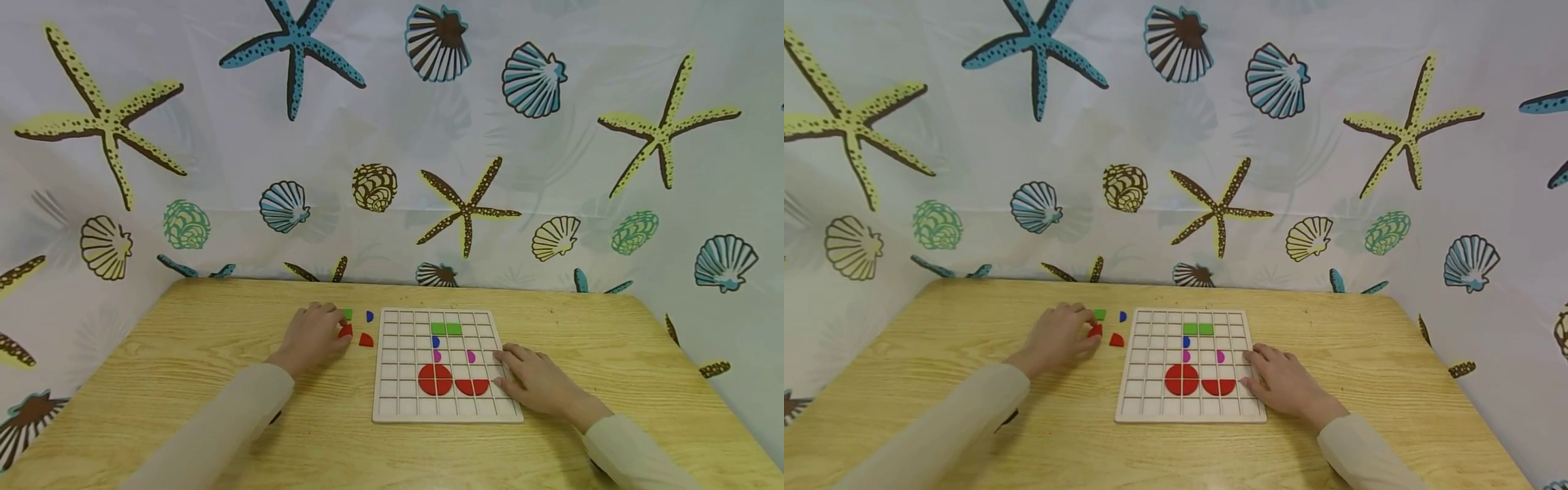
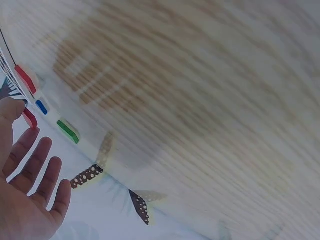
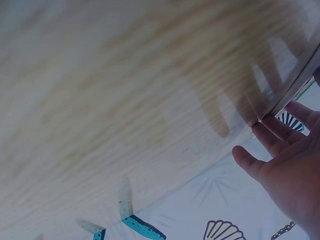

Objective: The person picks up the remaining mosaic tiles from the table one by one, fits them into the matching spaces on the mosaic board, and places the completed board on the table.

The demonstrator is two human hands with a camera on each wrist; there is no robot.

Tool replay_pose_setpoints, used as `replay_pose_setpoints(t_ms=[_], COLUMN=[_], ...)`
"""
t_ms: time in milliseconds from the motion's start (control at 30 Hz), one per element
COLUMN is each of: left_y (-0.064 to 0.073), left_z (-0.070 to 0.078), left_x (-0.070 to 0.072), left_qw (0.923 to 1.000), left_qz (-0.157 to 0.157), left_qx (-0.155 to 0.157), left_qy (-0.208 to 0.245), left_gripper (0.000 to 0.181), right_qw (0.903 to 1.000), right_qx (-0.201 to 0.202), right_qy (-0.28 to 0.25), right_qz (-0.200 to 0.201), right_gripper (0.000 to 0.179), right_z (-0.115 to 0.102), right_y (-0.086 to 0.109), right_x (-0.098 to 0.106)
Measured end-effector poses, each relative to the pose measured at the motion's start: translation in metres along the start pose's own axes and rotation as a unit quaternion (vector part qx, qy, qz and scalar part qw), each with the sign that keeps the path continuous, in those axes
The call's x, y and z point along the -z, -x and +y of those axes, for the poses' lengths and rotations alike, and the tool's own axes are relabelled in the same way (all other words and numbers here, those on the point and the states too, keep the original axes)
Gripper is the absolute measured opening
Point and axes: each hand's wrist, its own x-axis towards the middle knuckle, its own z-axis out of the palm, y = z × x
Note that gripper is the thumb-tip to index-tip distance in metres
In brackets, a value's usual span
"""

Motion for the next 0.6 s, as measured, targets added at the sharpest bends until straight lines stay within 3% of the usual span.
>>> replay_pose_setpoints(t_ms=[367,600], left_y=[-0.006,-0.008], left_z=[0.025,0.039], left_x=[-0.001,-0.007], left_qw=[0.9993,0.9974], left_qz=[-0.008,0.008], left_qx=[-0.037,-0.064], left_qy=[0.008,0.033], left_gripper=[0.024,0.02], right_qw=[1.0,1.0], right_qx=[0.002,0.005], right_qy=[0.0,-0.001], right_qz=[0.002,0.002], right_gripper=[0.047,0.047], right_z=[0.001,0.0], right_y=[0.0,0.0], right_x=[-0.001,0.0])
